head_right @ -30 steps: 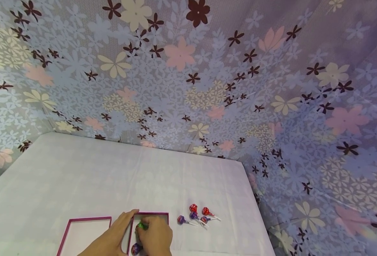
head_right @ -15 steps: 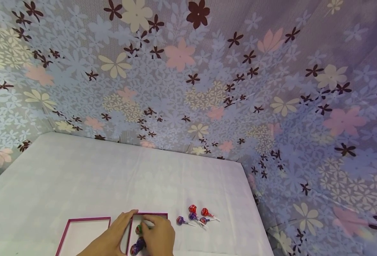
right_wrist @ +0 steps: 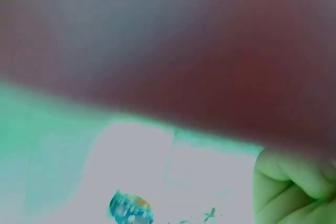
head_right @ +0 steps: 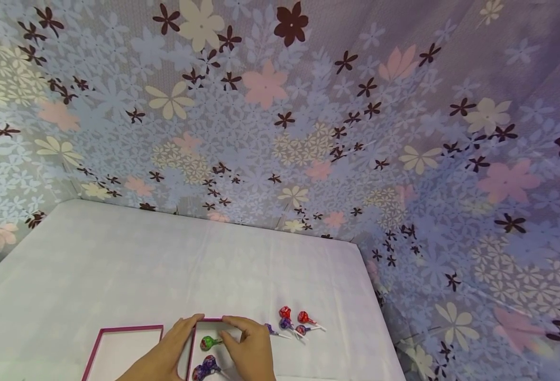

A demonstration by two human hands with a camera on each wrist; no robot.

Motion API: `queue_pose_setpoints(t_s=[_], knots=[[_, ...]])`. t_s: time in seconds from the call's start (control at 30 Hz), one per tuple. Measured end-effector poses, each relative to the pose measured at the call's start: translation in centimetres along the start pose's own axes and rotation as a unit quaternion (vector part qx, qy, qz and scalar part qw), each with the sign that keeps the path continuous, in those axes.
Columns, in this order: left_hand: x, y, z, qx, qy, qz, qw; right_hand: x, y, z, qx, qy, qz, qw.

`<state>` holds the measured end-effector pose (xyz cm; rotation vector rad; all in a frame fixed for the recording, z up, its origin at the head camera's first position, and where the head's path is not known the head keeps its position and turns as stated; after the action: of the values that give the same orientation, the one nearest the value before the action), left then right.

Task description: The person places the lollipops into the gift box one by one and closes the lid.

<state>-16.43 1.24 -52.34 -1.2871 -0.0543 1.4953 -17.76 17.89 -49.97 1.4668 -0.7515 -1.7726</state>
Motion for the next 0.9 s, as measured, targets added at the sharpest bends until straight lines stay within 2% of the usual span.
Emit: queue_pose_setpoints(t_s=[0.1,0.27,0.43,0.7,0.9], knots=[[0.0,0.1,0.0,-0.002,0.002,0.001,1.0000,-0.4,-0.7,0.1,0.010,0.009,0.002,0.9999],[0.3,0.4,0.0,-0.022,0.028,-0.024,0.9991,-0.9,-1.5,0.0,0.017,0.030,0.009,0.9994],[0.3,0.4,0.0,-0.034,0.034,-0.025,0.9985,-1.7,-2.3,0.1,0.018,0.017,0.001,0.9997],[0.1,0.4,0.1,-0.019,0.018,-0.002,0.9997,-3.4,-4.1,0.5,0.011,-0.027,-0.002,0.9996],[0.1,0.2,0.0,0.011,-0.001,0.025,0.9996,-4.2,-5.8,0.5,0.035,-0.021,0.002,0.9991]])
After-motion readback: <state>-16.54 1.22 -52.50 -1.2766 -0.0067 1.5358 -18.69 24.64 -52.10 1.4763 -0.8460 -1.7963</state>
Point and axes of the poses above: each hand's wrist, its own z-axis towards the middle knuckle, its own x-axis out of the palm, y = z × x, the point moved 10 cm from there along z, towards the middle knuckle, and after that the axes turned 3 degrees about -z, right-handed, at the moved point
